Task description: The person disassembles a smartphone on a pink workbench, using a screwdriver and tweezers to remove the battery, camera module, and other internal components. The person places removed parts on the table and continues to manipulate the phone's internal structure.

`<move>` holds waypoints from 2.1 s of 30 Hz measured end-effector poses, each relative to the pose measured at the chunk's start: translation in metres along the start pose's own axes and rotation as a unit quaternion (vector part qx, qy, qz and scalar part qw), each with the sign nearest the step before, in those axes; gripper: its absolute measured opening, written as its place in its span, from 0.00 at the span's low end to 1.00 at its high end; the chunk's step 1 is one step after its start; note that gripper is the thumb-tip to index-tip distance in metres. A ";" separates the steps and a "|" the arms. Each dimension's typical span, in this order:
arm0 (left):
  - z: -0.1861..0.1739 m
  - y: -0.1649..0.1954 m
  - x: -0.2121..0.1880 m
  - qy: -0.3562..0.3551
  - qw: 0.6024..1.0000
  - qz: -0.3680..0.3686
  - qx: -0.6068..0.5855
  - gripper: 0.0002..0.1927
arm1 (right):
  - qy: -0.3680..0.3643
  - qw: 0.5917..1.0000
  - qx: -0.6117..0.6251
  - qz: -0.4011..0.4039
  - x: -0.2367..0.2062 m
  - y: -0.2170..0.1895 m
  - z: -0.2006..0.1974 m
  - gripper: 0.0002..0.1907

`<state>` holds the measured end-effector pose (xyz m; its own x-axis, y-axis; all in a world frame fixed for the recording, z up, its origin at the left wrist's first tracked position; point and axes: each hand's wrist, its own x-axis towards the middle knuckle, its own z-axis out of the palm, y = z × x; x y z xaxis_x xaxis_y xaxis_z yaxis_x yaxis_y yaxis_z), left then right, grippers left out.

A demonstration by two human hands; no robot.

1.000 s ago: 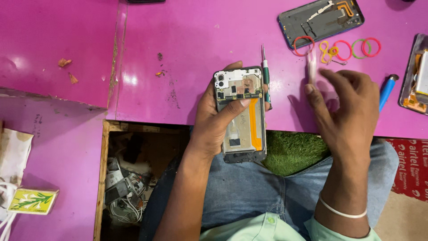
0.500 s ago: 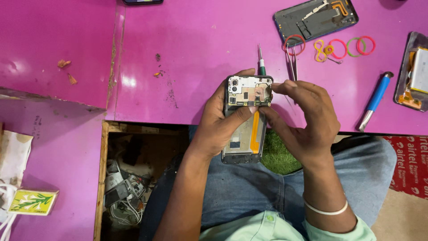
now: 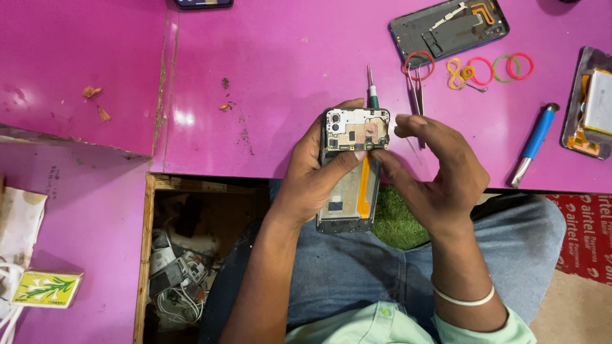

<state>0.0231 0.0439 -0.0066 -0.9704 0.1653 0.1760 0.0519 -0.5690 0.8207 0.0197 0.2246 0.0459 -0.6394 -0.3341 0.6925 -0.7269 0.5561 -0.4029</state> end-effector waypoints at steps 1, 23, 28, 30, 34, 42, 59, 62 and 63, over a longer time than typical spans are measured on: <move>0.000 0.000 0.000 -0.001 1.000 -0.001 0.003 0.27 | -0.004 1.000 0.011 0.003 0.002 0.000 0.000 0.34; 0.002 0.001 0.002 -0.006 0.998 -0.026 -0.049 0.25 | 0.031 0.998 0.031 0.041 0.017 0.016 0.003 0.05; 0.004 0.002 0.002 -0.001 0.998 -0.031 -0.049 0.24 | 0.102 0.938 0.203 0.262 0.012 0.022 0.008 0.08; 0.003 0.003 0.003 -0.005 0.999 -0.027 -0.035 0.24 | 0.115 0.914 0.254 0.296 0.010 0.024 0.008 0.10; 0.003 0.003 0.003 -0.001 0.998 -0.042 -0.053 0.25 | 0.126 0.868 0.347 0.331 0.010 0.029 0.006 0.11; 0.001 0.002 0.004 0.015 0.997 -0.038 -0.058 0.25 | 0.144 0.817 0.401 0.389 0.005 0.036 0.001 0.11; 0.003 0.002 0.006 0.017 0.998 -0.044 -0.043 0.25 | 0.162 0.799 0.439 0.377 -0.004 0.042 -0.009 0.10; 0.003 0.004 0.006 0.014 0.997 -0.048 -0.054 0.25 | 0.212 0.836 0.354 0.360 -0.004 0.049 -0.010 0.11; 0.003 0.004 0.006 0.010 0.997 -0.043 -0.056 0.25 | 0.221 0.852 0.326 0.346 -0.004 0.052 -0.011 0.11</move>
<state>0.0183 0.0446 -0.0005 -0.9749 0.2014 0.0950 -0.0574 -0.6395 0.7667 -0.0129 0.2630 0.0291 -0.9188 0.3021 0.2541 -0.2914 -0.0848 -0.9528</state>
